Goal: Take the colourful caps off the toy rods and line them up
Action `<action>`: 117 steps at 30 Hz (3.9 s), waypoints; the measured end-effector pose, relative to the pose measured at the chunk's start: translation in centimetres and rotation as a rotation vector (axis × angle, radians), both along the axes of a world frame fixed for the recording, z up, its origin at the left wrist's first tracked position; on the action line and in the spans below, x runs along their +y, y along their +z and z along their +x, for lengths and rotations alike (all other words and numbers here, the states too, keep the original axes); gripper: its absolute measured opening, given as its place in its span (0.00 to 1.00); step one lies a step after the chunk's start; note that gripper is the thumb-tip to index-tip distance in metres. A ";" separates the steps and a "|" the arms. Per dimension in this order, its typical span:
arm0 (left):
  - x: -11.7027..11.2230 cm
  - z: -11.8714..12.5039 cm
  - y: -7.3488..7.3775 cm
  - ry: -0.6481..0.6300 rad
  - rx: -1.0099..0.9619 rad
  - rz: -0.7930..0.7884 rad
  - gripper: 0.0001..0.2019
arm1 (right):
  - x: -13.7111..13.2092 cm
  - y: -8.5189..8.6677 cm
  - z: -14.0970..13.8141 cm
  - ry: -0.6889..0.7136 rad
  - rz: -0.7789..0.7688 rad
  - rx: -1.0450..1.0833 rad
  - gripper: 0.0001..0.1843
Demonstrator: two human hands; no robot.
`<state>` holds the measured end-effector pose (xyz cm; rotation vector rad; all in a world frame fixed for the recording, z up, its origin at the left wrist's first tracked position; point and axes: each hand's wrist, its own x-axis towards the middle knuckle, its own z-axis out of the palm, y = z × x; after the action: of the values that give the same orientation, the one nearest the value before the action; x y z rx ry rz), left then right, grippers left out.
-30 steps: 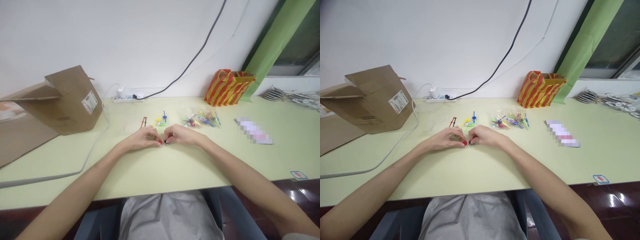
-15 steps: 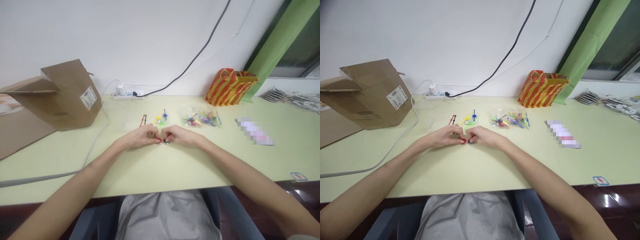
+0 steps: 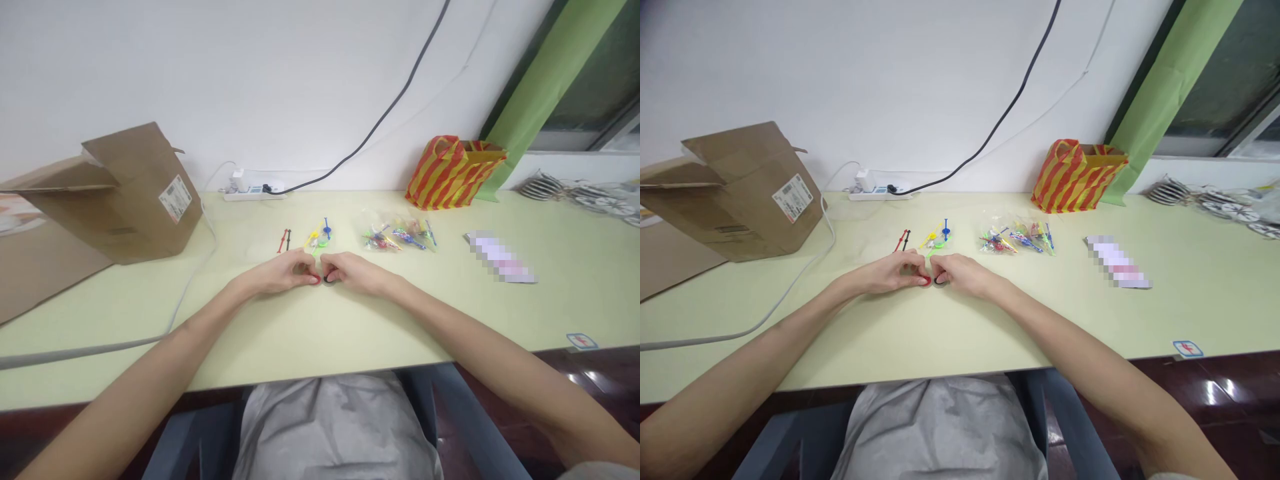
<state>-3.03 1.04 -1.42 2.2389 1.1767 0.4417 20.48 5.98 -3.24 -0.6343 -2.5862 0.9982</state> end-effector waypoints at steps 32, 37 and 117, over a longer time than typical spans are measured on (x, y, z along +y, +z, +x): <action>-0.2 0.0 0.5 0.008 -0.077 -0.069 0.16 | 0.5 1.7 0.4 0.147 -0.026 0.024 0.07; -0.3 0.1 0.6 -0.006 -0.050 -0.040 0.15 | 0.5 2.0 0.7 0.124 0.026 -0.033 0.09; -0.2 0.5 0.3 0.047 -0.083 -0.077 0.13 | -0.3 1.1 0.2 -0.019 0.163 -0.016 0.05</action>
<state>-2.55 0.86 -1.08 2.1110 1.1850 0.4949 20.66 5.68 -2.11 -0.6248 -2.6362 0.7692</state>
